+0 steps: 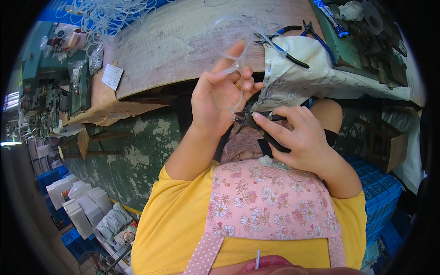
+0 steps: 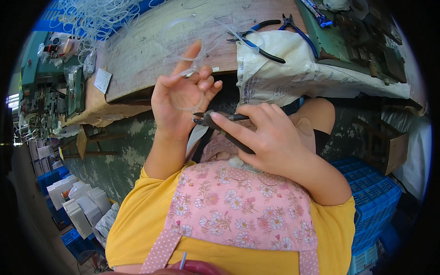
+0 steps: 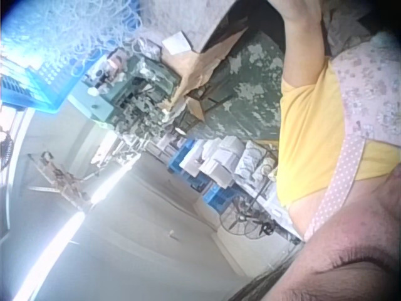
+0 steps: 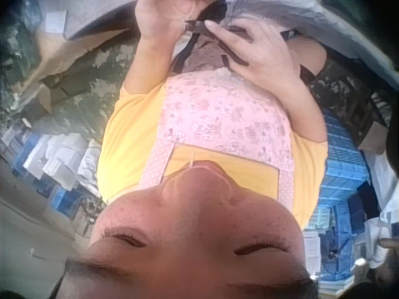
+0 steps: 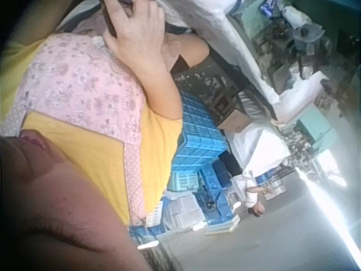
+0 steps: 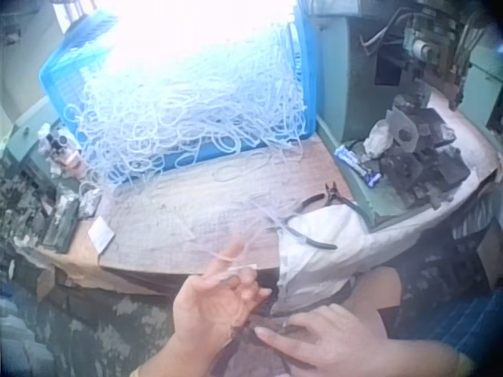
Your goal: The person repeatedly picks up clear plastic cords from a blue basket and uses pliers to cut them into short pieces. The cut pieces are placed on the workbench. The camera shakes several times during the task.
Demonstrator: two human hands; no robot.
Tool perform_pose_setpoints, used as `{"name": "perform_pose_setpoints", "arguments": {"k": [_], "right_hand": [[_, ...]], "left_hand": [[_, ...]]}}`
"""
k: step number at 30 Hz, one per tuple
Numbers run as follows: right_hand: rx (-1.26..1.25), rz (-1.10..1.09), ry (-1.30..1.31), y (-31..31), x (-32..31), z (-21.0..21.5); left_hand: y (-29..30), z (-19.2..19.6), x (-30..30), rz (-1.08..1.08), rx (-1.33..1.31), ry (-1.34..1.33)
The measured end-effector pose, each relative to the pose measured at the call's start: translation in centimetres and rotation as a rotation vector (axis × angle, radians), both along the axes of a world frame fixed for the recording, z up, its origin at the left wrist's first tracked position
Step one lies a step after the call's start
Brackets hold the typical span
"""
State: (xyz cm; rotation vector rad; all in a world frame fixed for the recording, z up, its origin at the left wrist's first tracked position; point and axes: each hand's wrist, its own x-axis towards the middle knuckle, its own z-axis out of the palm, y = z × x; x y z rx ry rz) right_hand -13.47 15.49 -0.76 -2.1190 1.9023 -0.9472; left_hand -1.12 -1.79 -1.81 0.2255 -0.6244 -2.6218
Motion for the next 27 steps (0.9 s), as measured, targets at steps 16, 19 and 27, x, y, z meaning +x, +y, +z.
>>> {"name": "perform_pose_setpoints", "arguments": {"k": [16,19,27], "right_hand": [[0.294,0.123,-0.62,0.3,-0.9,0.8],[0.486,0.333,-1.45,0.2,-1.0,0.1],[0.154,0.051,-0.883,-0.3,-0.4,-0.7]], "left_hand": [[0.9,-3.1,0.7,0.36,-0.67,-0.157],[0.4,-5.2,0.4,0.813,-1.771,-0.276],[0.4,-2.7,0.3,0.634,-0.396,-0.037]]}}
